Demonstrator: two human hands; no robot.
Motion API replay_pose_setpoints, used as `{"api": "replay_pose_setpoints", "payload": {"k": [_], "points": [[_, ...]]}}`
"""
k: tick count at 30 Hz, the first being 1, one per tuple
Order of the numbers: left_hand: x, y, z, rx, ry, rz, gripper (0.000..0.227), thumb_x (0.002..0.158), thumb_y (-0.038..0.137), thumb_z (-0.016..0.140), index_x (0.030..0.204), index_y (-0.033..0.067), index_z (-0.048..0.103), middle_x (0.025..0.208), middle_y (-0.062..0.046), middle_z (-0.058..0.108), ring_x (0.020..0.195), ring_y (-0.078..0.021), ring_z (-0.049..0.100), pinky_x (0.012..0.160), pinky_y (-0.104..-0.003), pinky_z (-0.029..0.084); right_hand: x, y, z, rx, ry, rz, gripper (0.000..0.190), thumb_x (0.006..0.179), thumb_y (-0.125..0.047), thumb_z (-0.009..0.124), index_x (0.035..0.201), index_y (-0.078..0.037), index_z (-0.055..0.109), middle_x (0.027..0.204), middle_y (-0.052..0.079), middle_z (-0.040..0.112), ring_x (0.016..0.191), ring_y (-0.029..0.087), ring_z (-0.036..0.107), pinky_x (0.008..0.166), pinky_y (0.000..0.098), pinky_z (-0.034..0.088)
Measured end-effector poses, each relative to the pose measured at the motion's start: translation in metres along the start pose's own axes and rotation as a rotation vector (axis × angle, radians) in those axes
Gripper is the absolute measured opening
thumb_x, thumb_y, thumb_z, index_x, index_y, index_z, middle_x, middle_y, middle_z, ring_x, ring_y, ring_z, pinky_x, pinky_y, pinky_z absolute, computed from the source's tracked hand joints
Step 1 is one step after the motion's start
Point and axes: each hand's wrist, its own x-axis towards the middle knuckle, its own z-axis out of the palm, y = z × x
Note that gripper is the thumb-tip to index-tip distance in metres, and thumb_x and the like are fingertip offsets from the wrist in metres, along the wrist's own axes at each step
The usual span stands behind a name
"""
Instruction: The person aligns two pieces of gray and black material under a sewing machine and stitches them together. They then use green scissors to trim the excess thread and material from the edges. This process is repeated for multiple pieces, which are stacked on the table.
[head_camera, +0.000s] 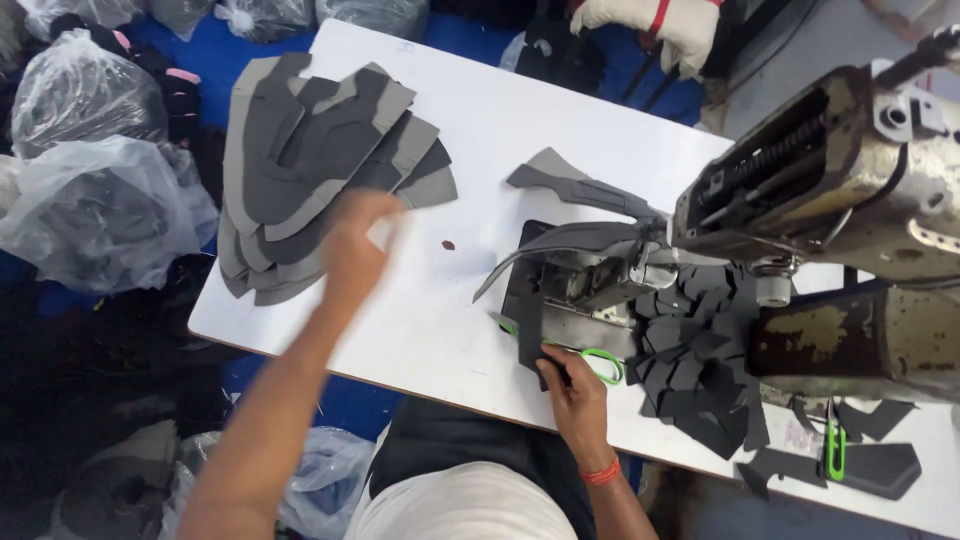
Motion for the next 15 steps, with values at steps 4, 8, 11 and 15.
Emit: {"api": "replay_pose_setpoints", "payload": {"k": [4, 8, 11, 15], "points": [[0.032, -0.118, -0.044, 0.331, 0.159, -0.176, 0.027, 0.106, 0.023, 0.073, 0.121, 0.0027, 0.063, 0.116, -0.017, 0.064, 0.109, -0.0344, 0.061, 0.094, -0.047, 0.048, 0.001, 0.008, 0.001, -0.132, 0.095, -0.16, 0.02, 0.092, -0.004, 0.072, 0.112, -0.002, 0.07, 0.094, 0.007, 0.072, 0.063, 0.012, 0.062, 0.057, 0.0266, 0.049], [0.026, -0.199, -0.054, 0.584, 0.145, -0.351, 0.065, 0.098, 0.039, 0.083, 0.13, -0.0103, 0.055, 0.127, -0.033, 0.059, 0.115, -0.0465, 0.056, 0.094, -0.055, 0.045, 0.002, 0.008, 0.002, -0.103, 0.122, -0.109, 0.018, 0.091, -0.004, 0.073, 0.108, -0.004, 0.071, 0.088, 0.007, 0.071, 0.061, 0.013, 0.064, 0.057, 0.0278, 0.051], [0.03, -0.212, -0.054, 0.484, -0.043, -0.71, 0.079, 0.095, 0.051, 0.081, 0.135, -0.0111, 0.052, 0.13, -0.036, 0.058, 0.12, -0.0496, 0.055, 0.1, -0.057, 0.044, 0.004, 0.011, 0.003, -0.108, 0.107, -0.055, 0.018, 0.089, -0.004, 0.074, 0.107, -0.004, 0.072, 0.088, 0.006, 0.072, 0.057, 0.013, 0.064, 0.053, 0.0282, 0.05], [0.039, -0.209, -0.058, 0.384, -0.157, -0.924, 0.084, 0.092, 0.053, 0.083, 0.141, -0.0084, 0.051, 0.135, -0.034, 0.061, 0.127, -0.0468, 0.06, 0.108, -0.05, 0.049, 0.005, 0.008, 0.003, -0.152, 0.118, -0.177, 0.018, 0.089, -0.005, 0.075, 0.107, -0.005, 0.071, 0.092, 0.006, 0.073, 0.063, 0.012, 0.064, 0.056, 0.0266, 0.05]]}}
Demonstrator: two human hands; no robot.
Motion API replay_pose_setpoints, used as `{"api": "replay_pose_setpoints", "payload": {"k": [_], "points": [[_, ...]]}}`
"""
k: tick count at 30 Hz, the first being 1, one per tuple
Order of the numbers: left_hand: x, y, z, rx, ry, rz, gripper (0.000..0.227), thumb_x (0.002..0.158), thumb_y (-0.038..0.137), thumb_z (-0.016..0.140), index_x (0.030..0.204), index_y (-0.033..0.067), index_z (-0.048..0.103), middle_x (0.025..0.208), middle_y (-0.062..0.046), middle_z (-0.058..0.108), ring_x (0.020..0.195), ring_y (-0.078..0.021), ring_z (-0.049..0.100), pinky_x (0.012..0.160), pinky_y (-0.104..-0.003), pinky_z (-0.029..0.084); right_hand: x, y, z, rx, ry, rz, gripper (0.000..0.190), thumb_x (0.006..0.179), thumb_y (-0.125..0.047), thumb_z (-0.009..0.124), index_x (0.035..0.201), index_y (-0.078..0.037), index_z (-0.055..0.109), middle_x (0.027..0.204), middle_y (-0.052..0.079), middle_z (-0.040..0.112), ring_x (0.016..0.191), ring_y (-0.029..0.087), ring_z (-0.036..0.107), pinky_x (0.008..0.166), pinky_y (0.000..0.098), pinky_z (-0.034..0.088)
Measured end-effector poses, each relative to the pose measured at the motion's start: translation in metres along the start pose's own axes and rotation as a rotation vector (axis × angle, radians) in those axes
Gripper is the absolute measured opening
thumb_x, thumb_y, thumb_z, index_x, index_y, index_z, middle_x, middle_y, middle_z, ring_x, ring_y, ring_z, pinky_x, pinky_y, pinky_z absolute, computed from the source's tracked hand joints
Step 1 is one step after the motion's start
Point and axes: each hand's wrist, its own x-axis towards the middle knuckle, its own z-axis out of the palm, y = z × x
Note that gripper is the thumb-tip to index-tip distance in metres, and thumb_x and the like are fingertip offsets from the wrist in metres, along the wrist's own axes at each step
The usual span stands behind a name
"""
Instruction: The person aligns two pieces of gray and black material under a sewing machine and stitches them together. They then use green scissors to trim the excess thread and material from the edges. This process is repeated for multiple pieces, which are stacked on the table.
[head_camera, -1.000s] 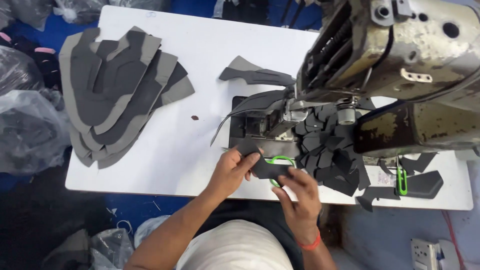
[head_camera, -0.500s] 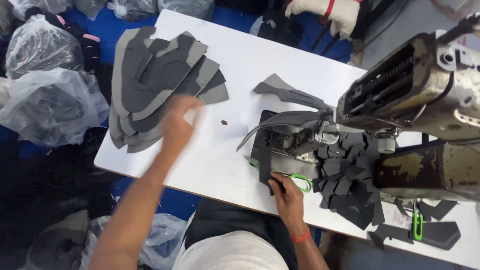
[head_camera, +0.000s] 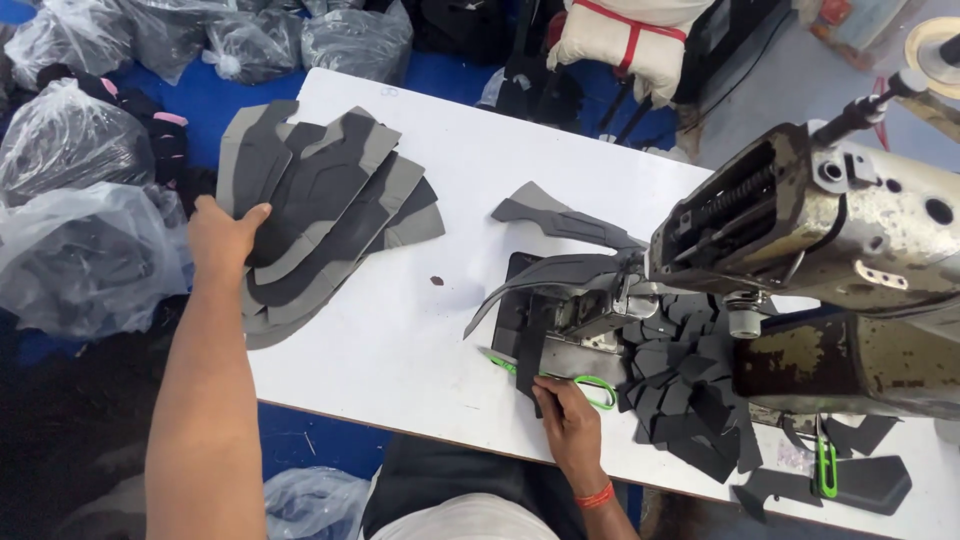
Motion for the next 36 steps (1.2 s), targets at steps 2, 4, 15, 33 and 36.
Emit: {"api": "replay_pose_setpoints", "payload": {"k": [2, 4, 15, 33, 36], "points": [[0.006, 0.004, 0.002, 0.061, 0.102, 0.057, 0.087, 0.085, 0.049, 0.089, 0.139, -0.007, 0.049, 0.132, -0.033, 0.058, 0.124, -0.047, 0.057, 0.101, -0.051, 0.049, 0.0, 0.0, 0.0, 0.008, -0.02, 0.035, 0.018, 0.089, -0.004, 0.075, 0.107, -0.005, 0.072, 0.092, 0.005, 0.073, 0.06, 0.012, 0.064, 0.055, 0.0267, 0.049], [0.006, 0.014, 0.001, 0.121, 0.2, 0.116, 0.091, 0.077, 0.044, 0.094, 0.137, -0.0054, 0.046, 0.13, -0.033, 0.056, 0.121, -0.0473, 0.054, 0.094, -0.052, 0.048, 0.0, 0.002, 0.001, 0.013, -0.038, 0.072, 0.018, 0.089, -0.004, 0.075, 0.107, -0.005, 0.072, 0.091, 0.005, 0.073, 0.058, 0.012, 0.064, 0.054, 0.0269, 0.049], [-0.039, 0.075, -0.052, -0.721, 0.008, 0.099, 0.044, 0.08, 0.016, 0.089, 0.113, -0.0044, 0.068, 0.109, -0.016, 0.072, 0.096, -0.0261, 0.066, 0.085, -0.039, 0.052, -0.001, -0.001, 0.0, 0.0, -0.036, 0.058, 0.018, 0.088, -0.004, 0.075, 0.106, -0.004, 0.071, 0.091, 0.005, 0.074, 0.06, 0.011, 0.066, 0.054, 0.0265, 0.05], [-0.235, -0.007, -0.103, -1.24, -0.424, 0.173, 0.038, 0.08, -0.002, 0.078, 0.117, -0.01, 0.07, 0.11, -0.019, 0.075, 0.097, -0.0257, 0.073, 0.09, -0.039, 0.056, -0.027, -0.052, -0.002, 0.359, -0.415, 0.091, 0.026, 0.092, -0.019, 0.075, 0.111, -0.001, 0.078, 0.097, 0.009, 0.076, 0.083, 0.02, 0.072, 0.073, 0.0285, 0.055], [-0.258, -0.007, -0.071, -1.264, -0.645, 0.038, 0.048, 0.069, -0.004, 0.08, 0.116, -0.0066, 0.071, 0.11, -0.019, 0.076, 0.1, -0.0269, 0.074, 0.091, -0.041, 0.058, -0.032, -0.054, 0.0, 0.554, -0.567, -0.053, 0.044, 0.093, -0.026, 0.076, 0.124, 0.005, 0.072, 0.111, 0.014, 0.072, 0.103, 0.026, 0.068, 0.089, 0.0322, 0.052]]}}
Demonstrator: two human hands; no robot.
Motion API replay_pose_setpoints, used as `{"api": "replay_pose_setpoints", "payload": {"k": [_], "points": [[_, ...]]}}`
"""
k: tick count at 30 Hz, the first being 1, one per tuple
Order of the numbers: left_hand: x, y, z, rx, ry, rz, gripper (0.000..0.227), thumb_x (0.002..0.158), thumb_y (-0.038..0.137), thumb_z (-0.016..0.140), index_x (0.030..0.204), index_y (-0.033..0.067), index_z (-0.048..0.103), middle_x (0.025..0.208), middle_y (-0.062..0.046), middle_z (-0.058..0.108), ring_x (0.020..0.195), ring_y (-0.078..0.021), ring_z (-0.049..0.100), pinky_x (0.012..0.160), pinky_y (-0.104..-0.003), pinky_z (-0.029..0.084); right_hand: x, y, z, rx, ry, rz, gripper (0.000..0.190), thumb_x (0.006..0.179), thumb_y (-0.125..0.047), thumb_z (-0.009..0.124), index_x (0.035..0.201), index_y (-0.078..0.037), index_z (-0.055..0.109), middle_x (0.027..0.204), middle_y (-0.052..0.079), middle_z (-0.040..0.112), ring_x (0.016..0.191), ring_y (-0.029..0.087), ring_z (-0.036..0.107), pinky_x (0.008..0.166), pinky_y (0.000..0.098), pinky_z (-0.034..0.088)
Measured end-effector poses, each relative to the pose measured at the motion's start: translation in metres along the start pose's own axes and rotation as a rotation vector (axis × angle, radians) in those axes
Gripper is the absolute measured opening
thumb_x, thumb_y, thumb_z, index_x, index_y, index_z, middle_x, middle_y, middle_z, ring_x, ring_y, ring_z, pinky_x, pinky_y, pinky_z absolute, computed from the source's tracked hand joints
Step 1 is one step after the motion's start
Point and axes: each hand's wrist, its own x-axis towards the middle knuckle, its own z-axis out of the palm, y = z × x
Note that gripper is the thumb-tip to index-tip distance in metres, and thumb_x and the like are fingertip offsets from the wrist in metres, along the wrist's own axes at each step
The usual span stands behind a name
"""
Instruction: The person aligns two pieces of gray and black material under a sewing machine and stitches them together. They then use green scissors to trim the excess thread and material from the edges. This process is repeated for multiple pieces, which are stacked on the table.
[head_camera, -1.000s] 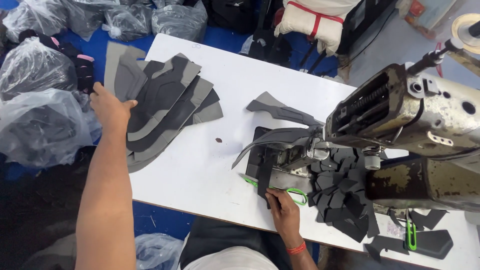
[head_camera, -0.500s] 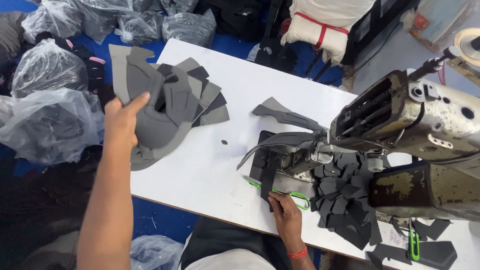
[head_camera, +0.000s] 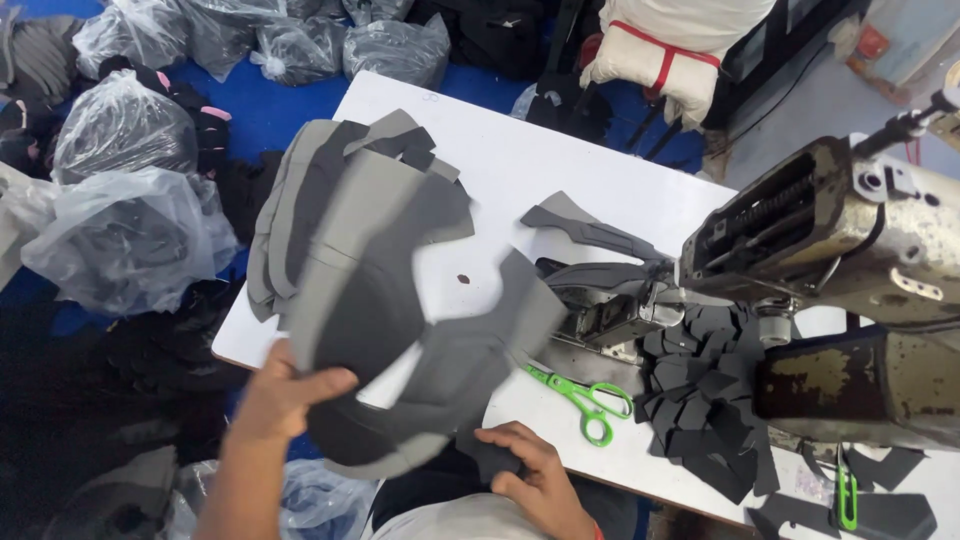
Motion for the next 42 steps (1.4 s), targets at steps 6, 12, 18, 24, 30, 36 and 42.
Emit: {"api": "replay_pose_setpoints", "payload": {"k": [6, 12, 18, 24, 30, 36, 42], "points": [[0.005, -0.055, 0.082, 0.08, -0.308, -0.19, 0.055, 0.067, 0.001, 0.087, 0.119, -0.0042, 0.071, 0.113, -0.014, 0.076, 0.103, -0.0211, 0.071, 0.092, -0.037, 0.056, -0.098, 0.105, -0.005, 0.388, 0.448, 0.128, 0.035, 0.09, -0.021, 0.081, 0.111, 0.005, 0.072, 0.102, 0.006, 0.074, 0.091, 0.015, 0.067, 0.08, 0.0294, 0.054], [0.014, -0.106, 0.14, 0.314, -0.59, -0.252, 0.04, 0.089, 0.018, 0.079, 0.12, -0.005, 0.072, 0.111, -0.01, 0.077, 0.1, -0.0157, 0.07, 0.089, -0.032, 0.057, -0.103, 0.048, -0.066, 0.09, 0.848, 0.317, 0.02, 0.095, -0.008, 0.074, 0.111, 0.004, 0.073, 0.095, 0.0, 0.07, 0.081, 0.006, 0.058, 0.07, 0.0216, 0.047], [0.008, -0.125, 0.186, 0.394, -0.516, -0.147, 0.045, 0.093, 0.026, 0.072, 0.128, -0.0007, 0.063, 0.11, -0.008, 0.075, 0.1, -0.0164, 0.071, 0.088, -0.031, 0.057, -0.091, -0.008, -0.096, -0.192, 1.091, 0.456, 0.026, 0.103, -0.012, 0.066, 0.126, 0.0, 0.07, 0.094, 0.002, 0.069, 0.076, 0.008, 0.057, 0.066, 0.0224, 0.047], [-0.005, -0.134, 0.186, 0.245, -0.423, -0.096, 0.041, 0.104, 0.019, 0.057, 0.139, -0.0012, 0.053, 0.123, -0.006, 0.069, 0.112, -0.012, 0.064, 0.098, -0.028, 0.05, -0.081, -0.052, -0.083, -0.158, 1.196, 0.11, 0.03, 0.106, -0.003, 0.064, 0.135, 0.001, 0.062, 0.112, 0.002, 0.067, 0.094, 0.007, 0.062, 0.079, 0.0209, 0.053], [-0.013, -0.134, 0.193, 0.234, -0.403, -0.061, 0.032, 0.105, 0.017, 0.055, 0.132, -0.0015, 0.054, 0.112, -0.006, 0.068, 0.1, -0.0083, 0.06, 0.089, -0.028, 0.05, -0.055, -0.04, -0.031, -0.119, 0.813, 0.283, 0.03, 0.094, 0.0, 0.069, 0.124, -0.002, 0.07, 0.107, 0.002, 0.073, 0.086, 0.007, 0.067, 0.073, 0.0207, 0.055], [-0.01, -0.143, 0.176, 0.15, -0.344, -0.231, 0.023, 0.113, 0.025, 0.049, 0.098, 0.0081, 0.048, 0.074, 0.005, 0.039, 0.061, -0.0039, 0.033, 0.05, -0.022, 0.032, -0.024, -0.045, -0.018, -0.34, 0.601, 0.118, 0.031, 0.092, 0.002, 0.072, 0.122, -0.006, 0.073, 0.099, 0.004, 0.071, 0.077, 0.009, 0.062, 0.065, 0.0251, 0.05], [-0.011, -0.131, 0.18, 0.179, -0.365, -0.234, 0.024, 0.111, 0.029, 0.045, 0.097, 0.0103, 0.05, 0.075, 0.007, 0.038, 0.065, -0.0021, 0.036, 0.054, -0.022, 0.041, -0.016, -0.049, -0.019, -0.448, 0.584, 0.137, 0.032, 0.089, 0.001, 0.076, 0.12, -0.007, 0.076, 0.092, 0.005, 0.07, 0.071, 0.012, 0.059, 0.061, 0.0276, 0.047]]}}
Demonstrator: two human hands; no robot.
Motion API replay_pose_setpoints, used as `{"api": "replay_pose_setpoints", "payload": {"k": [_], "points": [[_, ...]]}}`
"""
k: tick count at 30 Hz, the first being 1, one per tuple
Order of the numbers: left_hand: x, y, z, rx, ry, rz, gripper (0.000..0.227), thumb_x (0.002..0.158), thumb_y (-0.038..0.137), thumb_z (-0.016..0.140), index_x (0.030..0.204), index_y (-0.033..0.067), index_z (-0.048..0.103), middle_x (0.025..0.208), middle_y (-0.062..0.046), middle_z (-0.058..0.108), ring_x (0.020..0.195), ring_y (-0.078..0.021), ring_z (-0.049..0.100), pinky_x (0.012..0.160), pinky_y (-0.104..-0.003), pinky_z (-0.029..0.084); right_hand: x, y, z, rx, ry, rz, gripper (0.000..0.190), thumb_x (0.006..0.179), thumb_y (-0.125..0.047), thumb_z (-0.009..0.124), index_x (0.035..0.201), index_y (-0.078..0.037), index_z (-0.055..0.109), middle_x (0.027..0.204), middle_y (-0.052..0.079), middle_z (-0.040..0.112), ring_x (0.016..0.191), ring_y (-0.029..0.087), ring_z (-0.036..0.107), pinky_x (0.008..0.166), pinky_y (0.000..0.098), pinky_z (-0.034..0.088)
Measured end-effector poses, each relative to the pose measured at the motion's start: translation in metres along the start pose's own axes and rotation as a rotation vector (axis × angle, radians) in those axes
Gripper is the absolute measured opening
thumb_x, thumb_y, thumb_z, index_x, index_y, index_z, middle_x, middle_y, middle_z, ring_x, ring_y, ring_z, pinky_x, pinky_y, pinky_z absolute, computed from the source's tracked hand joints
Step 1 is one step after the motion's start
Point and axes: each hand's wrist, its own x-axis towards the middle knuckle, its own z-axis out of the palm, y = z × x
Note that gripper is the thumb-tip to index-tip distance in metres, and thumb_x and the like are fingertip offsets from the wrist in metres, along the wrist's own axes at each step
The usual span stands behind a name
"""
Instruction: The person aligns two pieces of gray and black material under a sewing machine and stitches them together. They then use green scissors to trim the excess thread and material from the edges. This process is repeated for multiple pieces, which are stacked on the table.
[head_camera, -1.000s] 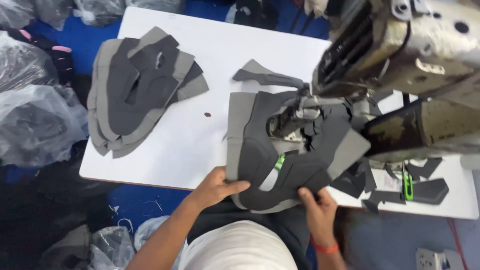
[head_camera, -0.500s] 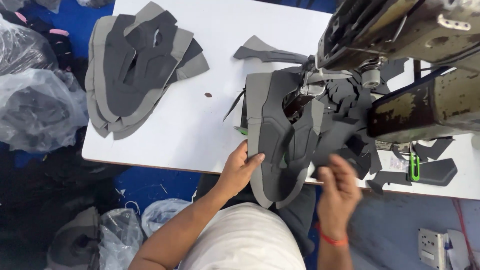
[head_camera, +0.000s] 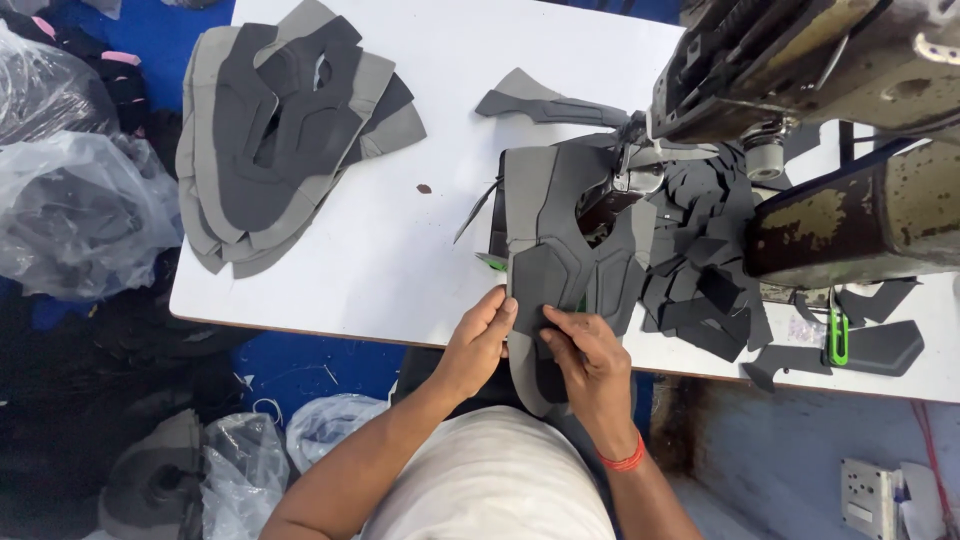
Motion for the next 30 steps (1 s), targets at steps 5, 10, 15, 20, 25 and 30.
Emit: {"api": "replay_pose_setpoints", "payload": {"k": [5, 10, 15, 20, 25, 30], "points": [[-0.002, 0.007, 0.003, 0.095, 0.005, -0.01, 0.029, 0.111, 0.035, 0.045, 0.101, 0.0082, 0.053, 0.074, 0.006, 0.042, 0.064, -0.0029, 0.04, 0.055, -0.021, 0.043, 0.002, -0.007, -0.001, -0.029, 0.001, -0.018, 0.032, 0.089, 0.0, 0.076, 0.12, -0.008, 0.075, 0.093, 0.005, 0.07, 0.07, 0.011, 0.06, 0.059, 0.0274, 0.048], [-0.003, 0.013, 0.005, 0.211, 0.012, 0.016, 0.033, 0.108, 0.037, 0.047, 0.107, 0.0059, 0.056, 0.073, 0.004, 0.046, 0.062, -0.004, 0.044, 0.054, -0.022, 0.044, 0.003, -0.005, 0.001, -0.042, 0.011, -0.015, 0.032, 0.088, -0.001, 0.077, 0.119, -0.009, 0.076, 0.094, 0.005, 0.07, 0.068, 0.011, 0.061, 0.056, 0.0277, 0.047], [-0.007, 0.019, 0.011, 0.154, -0.038, 0.205, 0.026, 0.103, 0.015, 0.059, 0.124, 0.0, 0.057, 0.099, -0.002, 0.071, 0.087, -0.0025, 0.062, 0.073, -0.023, 0.052, 0.002, -0.005, 0.002, -0.042, 0.019, -0.03, 0.032, 0.089, -0.001, 0.076, 0.12, -0.009, 0.075, 0.096, 0.005, 0.07, 0.073, 0.012, 0.064, 0.06, 0.0274, 0.05], [-0.006, 0.015, 0.011, 0.267, 0.001, 0.091, 0.025, 0.102, 0.011, 0.061, 0.124, -0.0011, 0.06, 0.092, -0.006, 0.072, 0.078, -0.0064, 0.06, 0.067, -0.025, 0.05, 0.001, -0.005, -0.002, -0.037, 0.006, -0.034, 0.032, 0.089, -0.001, 0.076, 0.12, -0.007, 0.075, 0.094, 0.005, 0.068, 0.073, 0.012, 0.062, 0.062, 0.0271, 0.049], [-0.007, 0.013, 0.01, 0.19, -0.028, 0.117, 0.029, 0.103, 0.01, 0.061, 0.129, -0.0017, 0.058, 0.105, -0.006, 0.072, 0.091, -0.0065, 0.062, 0.079, -0.025, 0.052, 0.0, 0.001, -0.019, -0.029, 0.07, 0.023, 0.027, 0.099, -0.005, 0.069, 0.126, -0.005, 0.07, 0.1, 0.004, 0.067, 0.077, 0.01, 0.059, 0.063, 0.0236, 0.046], [-0.007, 0.012, 0.004, -0.099, -0.176, 0.129, 0.036, 0.105, 0.011, 0.058, 0.138, -0.0026, 0.052, 0.123, -0.006, 0.066, 0.111, -0.0091, 0.062, 0.097, -0.027, 0.051, 0.005, 0.009, -0.043, 0.21, -0.067, 0.508, 0.037, 0.103, -0.013, 0.055, 0.137, -0.003, 0.063, 0.106, 0.001, 0.076, 0.059, 0.007, 0.056, 0.054, 0.0215, 0.047]]}}
